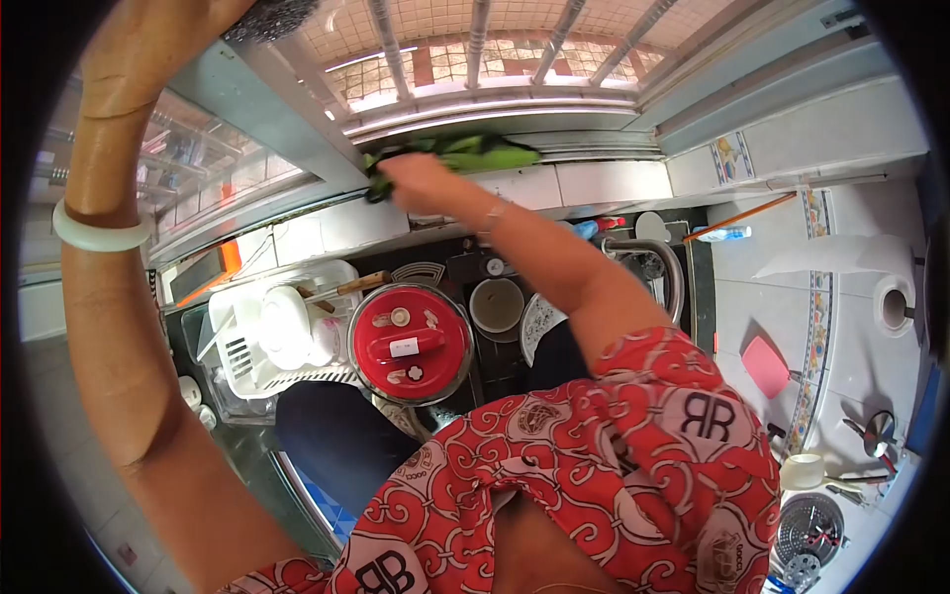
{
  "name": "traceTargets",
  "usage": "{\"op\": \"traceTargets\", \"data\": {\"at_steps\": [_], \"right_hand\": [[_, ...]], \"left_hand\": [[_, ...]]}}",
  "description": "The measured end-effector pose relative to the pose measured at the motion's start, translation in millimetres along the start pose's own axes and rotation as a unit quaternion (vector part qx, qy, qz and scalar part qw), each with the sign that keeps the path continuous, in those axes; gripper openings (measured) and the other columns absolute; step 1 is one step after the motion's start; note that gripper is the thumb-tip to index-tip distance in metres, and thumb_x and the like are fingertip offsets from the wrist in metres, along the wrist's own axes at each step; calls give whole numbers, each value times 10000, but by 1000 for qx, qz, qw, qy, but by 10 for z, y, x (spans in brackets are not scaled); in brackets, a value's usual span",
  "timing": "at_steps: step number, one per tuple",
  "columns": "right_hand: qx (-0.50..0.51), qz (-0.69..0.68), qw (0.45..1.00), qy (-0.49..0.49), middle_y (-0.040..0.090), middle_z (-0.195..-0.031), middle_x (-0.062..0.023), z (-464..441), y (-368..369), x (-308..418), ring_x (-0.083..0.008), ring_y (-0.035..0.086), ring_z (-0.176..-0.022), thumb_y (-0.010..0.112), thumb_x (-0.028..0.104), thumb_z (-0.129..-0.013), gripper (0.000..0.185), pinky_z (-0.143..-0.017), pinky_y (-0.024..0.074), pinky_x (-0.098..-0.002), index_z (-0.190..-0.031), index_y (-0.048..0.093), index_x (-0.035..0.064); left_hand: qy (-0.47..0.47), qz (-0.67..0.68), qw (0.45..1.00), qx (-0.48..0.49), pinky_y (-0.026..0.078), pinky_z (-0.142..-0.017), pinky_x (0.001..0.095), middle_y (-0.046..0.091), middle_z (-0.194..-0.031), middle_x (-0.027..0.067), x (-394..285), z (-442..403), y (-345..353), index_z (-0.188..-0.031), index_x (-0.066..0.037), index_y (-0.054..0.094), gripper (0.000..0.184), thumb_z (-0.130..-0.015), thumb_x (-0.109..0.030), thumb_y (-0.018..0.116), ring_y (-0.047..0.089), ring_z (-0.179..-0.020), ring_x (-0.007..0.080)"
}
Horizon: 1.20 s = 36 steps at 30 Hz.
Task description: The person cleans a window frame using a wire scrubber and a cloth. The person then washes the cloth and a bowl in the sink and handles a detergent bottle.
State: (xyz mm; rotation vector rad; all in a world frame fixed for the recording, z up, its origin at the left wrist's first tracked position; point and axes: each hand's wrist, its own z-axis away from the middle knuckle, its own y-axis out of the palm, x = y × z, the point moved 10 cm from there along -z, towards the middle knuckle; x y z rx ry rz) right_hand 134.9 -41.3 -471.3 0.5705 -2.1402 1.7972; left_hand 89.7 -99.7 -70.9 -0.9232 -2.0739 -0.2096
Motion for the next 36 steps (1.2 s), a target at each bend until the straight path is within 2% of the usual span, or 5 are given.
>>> {"op": "traceTargets", "data": {"at_steps": [8,12,16,22,36], "right_hand": [[83,110,990,22,651,-894,-90,246,-144,-314,-274,615,-846,511,219,-681,270,-693,455,-419,-893,654,134],[59,163,975,138,648,-928,-97,1021,-790,-1365,-276,615,-861,507,258,-693,351,-706,459,-430,-1005,643,174],[103,280,916,267,647,-911,-117,1760,-1344,-2234,-291,614,-877,504,295,-731,330,-722,467,-430,-987,636,134],[-458,-3,799,390,572,-1058,-259,2564,-2533,-2689,-386,539,-1013,495,145,-735,431,-898,411,-397,-1112,515,-63],[-304,-195,842,401,577,-1065,-152,2401,-2552,-3055,-193,573,-890,537,98,-711,528,-772,448,-251,-1212,474,-59]], "left_hand": [[-36,55,998,10,247,-914,584,547,-648,143,207,107,205,-600,-59,465,663,-815,-652,263,536,-688,359],[-201,53,927,314,499,-674,367,618,-989,167,491,554,653,-1153,-48,522,547,-775,-426,641,622,-833,301],[-91,2,975,203,495,-738,359,608,-1044,137,343,309,412,-1124,-39,536,501,-781,-390,639,606,-901,292],[-53,18,991,121,476,-813,336,600,-1082,99,237,172,236,-1099,-41,549,483,-748,-350,667,556,-1038,271],[44,-13,999,27,326,-954,519,560,-1005,160,59,7,3,-913,8,528,585,-812,-558,417,519,-999,345]]}}
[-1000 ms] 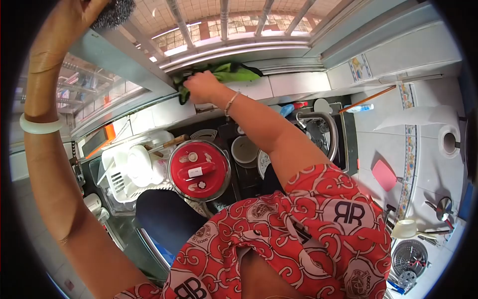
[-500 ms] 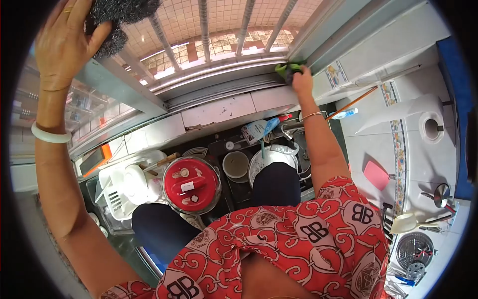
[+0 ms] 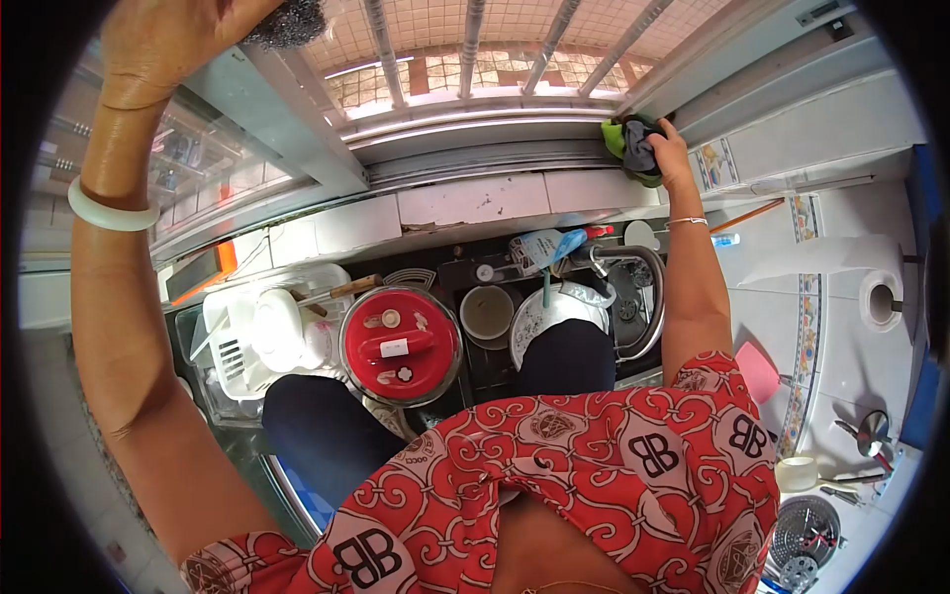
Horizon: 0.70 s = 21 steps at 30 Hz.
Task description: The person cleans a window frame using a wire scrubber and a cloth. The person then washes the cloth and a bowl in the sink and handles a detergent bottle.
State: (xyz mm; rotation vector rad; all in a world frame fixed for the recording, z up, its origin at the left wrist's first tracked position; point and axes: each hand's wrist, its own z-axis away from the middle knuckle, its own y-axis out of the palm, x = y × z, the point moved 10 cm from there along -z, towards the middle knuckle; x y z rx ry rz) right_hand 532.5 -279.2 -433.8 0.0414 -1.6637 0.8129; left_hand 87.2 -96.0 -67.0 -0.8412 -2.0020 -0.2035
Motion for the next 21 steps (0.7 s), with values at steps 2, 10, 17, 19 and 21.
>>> {"op": "traceTargets", "data": {"at_steps": [2,10,17,19,21], "right_hand": [[36,-14,999,-5,585,-1040,-143,40,124,64,-188,571,-882,537,94,-703,518,-770,445,-247,-1198,488,-50],[150,30,983,-98,584,-1026,-134,506,741,684,-172,564,-848,542,66,-661,583,-749,445,-247,-1232,472,-28],[292,-49,951,-88,579,-976,-131,1023,1619,1101,-144,544,-765,538,47,-662,681,-659,452,-247,-1320,368,-7],[322,-75,938,-102,569,-899,-93,1196,1854,1259,-126,515,-720,556,68,-670,697,-616,433,-242,-1336,355,21],[333,-72,928,-148,502,-723,-37,1318,2105,1413,-107,463,-623,567,86,-666,720,-543,391,-247,-1349,341,49]], "left_hand": [[38,-20,999,-18,332,-946,510,554,-1075,162,-30,26,0,-972,7,526,610,-811,-572,421,505,-1035,363],[19,38,999,-29,341,-935,494,545,-1125,167,36,43,29,-1048,-11,527,627,-808,-584,439,477,-1095,381],[-217,196,932,211,483,-690,337,602,-1055,130,433,640,635,-1130,-43,528,490,-762,-343,653,607,-902,241],[-212,251,927,182,514,-594,295,615,-1034,123,517,783,724,-1173,-64,519,519,-753,-315,694,646,-804,198],[-180,247,940,152,511,-578,294,618,-1025,127,451,689,678,-1187,-71,513,539,-749,-325,698,651,-774,194]]}}
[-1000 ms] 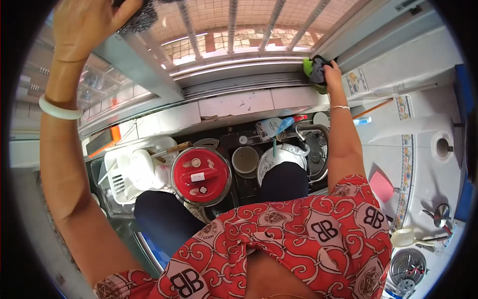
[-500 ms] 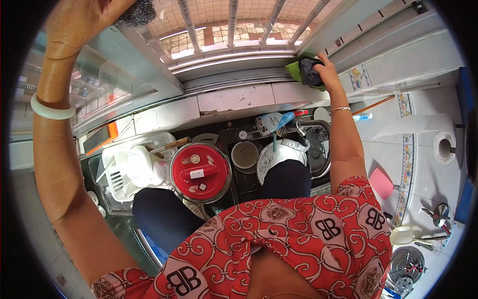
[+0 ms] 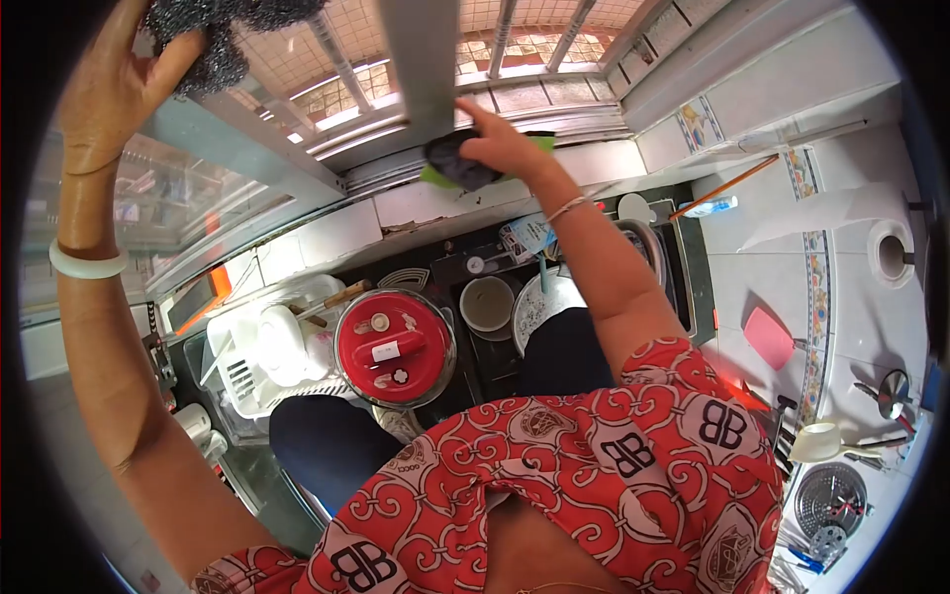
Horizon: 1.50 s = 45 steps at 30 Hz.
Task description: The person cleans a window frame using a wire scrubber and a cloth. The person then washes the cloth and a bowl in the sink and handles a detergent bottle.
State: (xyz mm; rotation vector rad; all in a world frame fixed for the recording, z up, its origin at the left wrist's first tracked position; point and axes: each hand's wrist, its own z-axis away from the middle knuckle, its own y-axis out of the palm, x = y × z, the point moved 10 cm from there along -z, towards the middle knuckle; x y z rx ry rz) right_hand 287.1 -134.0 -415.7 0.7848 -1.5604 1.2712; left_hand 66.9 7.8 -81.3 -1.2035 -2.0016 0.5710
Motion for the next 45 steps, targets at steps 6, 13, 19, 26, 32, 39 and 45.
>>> {"op": "traceTargets", "data": {"at_steps": [6,13,19,26,32,39,45], "right_hand": [[29,-3,998,-49,589,-982,-214,-297,851,94,-250,572,-838,553,135,-639,788,-751,451,-303,-1360,266,-1],[84,4,996,-40,513,-1135,-298,-470,1469,327,-338,542,-1006,567,171,-640,845,-860,419,-325,-1363,194,-59],[113,-30,992,-44,529,-1112,-287,-602,1856,462,-335,547,-993,585,187,-653,860,-853,424,-315,-1371,174,-50],[0,-42,998,-43,622,-893,-115,-631,440,127,-180,595,-815,595,141,-677,407,-740,487,-272,-1058,590,-1],[1,66,995,-80,620,-946,-149,-546,527,626,-221,602,-852,609,242,-759,333,-752,484,-344,-1020,596,35],[112,484,858,-133,606,-904,-131,-732,1997,86,-286,599,-875,555,194,-690,251,-673,474,-396,-915,663,175],[177,509,837,-93,649,-804,-78,-795,1553,-170,-260,634,-790,533,169,-714,226,-630,486,-384,-898,663,188]], "left_hand": [[-12,-132,990,38,504,-639,317,576,-1123,143,-246,-111,-104,-1212,-52,489,597,-741,-360,687,638,-756,248],[310,-185,902,-236,334,-839,494,477,-537,84,-1086,-261,-450,-577,-78,432,653,-807,-673,288,486,-559,302],[127,-261,956,-38,241,-1031,542,578,-939,190,-1209,-394,-342,-801,28,524,384,-602,-299,559,489,-1081,360],[133,-244,957,-81,302,-1000,511,567,-755,153,-1156,-340,-336,-846,25,539,416,-564,-280,566,550,-893,333],[188,-252,946,-84,358,-938,489,546,-720,149,-977,-315,-281,-848,19,547,429,-625,-347,550,552,-831,312],[140,-263,954,-36,390,-878,461,536,-706,143,-931,-310,-235,-813,5,536,451,-752,-438,484,547,-770,309],[193,-267,940,-93,389,-864,453,528,-696,129,-989,-293,-297,-793,-2,531,494,-776,-491,459,537,-760,301]]}}
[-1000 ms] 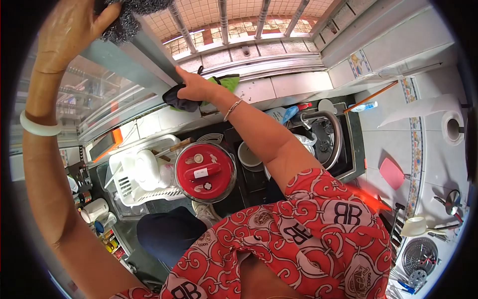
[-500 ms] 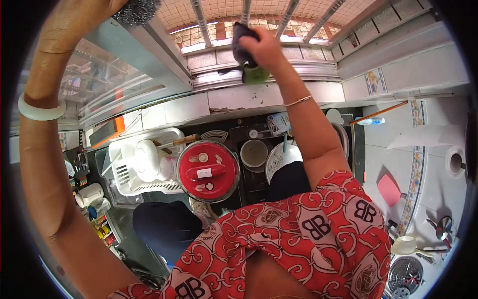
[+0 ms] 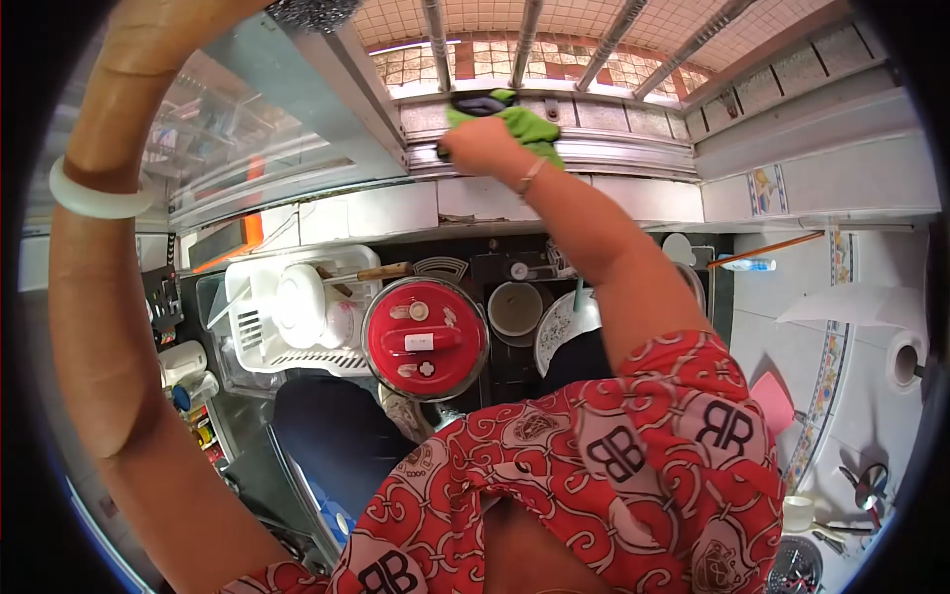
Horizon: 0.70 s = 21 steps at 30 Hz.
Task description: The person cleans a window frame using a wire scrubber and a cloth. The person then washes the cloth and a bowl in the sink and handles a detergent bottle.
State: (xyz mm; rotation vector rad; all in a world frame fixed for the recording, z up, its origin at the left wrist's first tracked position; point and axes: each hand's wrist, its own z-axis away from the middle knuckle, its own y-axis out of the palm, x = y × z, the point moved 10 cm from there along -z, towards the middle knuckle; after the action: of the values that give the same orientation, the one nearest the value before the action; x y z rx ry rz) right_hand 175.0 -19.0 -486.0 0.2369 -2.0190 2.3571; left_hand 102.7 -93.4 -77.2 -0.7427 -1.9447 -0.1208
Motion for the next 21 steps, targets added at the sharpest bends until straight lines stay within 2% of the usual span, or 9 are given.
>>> {"op": "traceTargets", "data": {"at_steps": [3,6,8,9,10,11,13,16,21], "right_hand": [[37,-4,999,29,655,-855,-105,344,-65,-416,-279,634,-821,508,181,-731,209,-655,490,-409,-864,655,114],[102,-25,992,74,644,-848,-145,316,-41,-641,-313,624,-838,491,152,-727,225,-706,483,-420,-887,635,90],[12,-183,980,81,626,-886,-188,191,-381,-379,-348,604,-861,489,136,-713,255,-746,472,-430,-918,623,69],[-54,-254,966,8,609,-926,-208,38,-344,-147,-357,585,-890,492,140,-710,272,-764,463,-438,-936,620,59],[-80,-258,957,-105,595,-974,-181,-22,-317,174,-319,568,-935,488,151,-728,315,-775,464,-410,-1003,611,60],[-28,-117,988,-97,589,-962,-166,-115,-173,412,-293,579,-915,509,127,-711,342,-750,470,-402,-1037,607,86],[-97,-14,992,-85,600,-911,-130,-167,-149,519,-271,605,-839,536,142,-712,359,-689,484,-394,-1063,610,130],[-73,3,994,-80,611,-896,-103,-73,-217,486,-260,621,-798,539,169,-730,355,-648,491,-394,-1077,613,193],[-12,-34,999,-10,632,-884,-72,206,-150,-60,-271,632,-789,493,210,-785,331,-632,489,-396,-1091,599,283]], "left_hand": [[-20,31,999,3,381,-884,443,541,-710,126,41,4,13,-792,-6,534,500,-772,-500,460,532,-756,298],[-15,44,999,-26,373,-888,439,542,-711,117,57,24,1,-786,-9,533,483,-760,-488,484,522,-751,294],[4,19,1000,-2,375,-872,435,540,-714,112,35,0,-28,-780,-10,528,483,-768,-491,481,519,-747,292],[13,7,1000,10,376,-864,433,539,-716,110,24,-12,-41,-777,-11,525,484,-771,-492,480,517,-745,291],[32,9,999,-4,376,-860,432,540,-719,110,10,-7,-61,-775,-12,524,485,-773,-495,478,518,-746,291],[42,-2,999,-15,377,-856,430,539,-720,110,-14,6,-63,-774,-13,522,488,-774,-499,477,517,-745,290],[53,-39,997,-36,378,-849,427,538,-722,110,-46,30,-45,-772,-15,519,493,-776,-505,474,514,-741,290],[21,-14,1000,-2,378,-846,425,538,-723,110,-25,20,-13,-779,-14,524,506,-783,-516,458,513,-739,290],[30,11,993,-117,375,-863,408,551,-728,101,-60,54,-166,-792,-21,540,405,-702,-414,577,522,-756,276]]}}
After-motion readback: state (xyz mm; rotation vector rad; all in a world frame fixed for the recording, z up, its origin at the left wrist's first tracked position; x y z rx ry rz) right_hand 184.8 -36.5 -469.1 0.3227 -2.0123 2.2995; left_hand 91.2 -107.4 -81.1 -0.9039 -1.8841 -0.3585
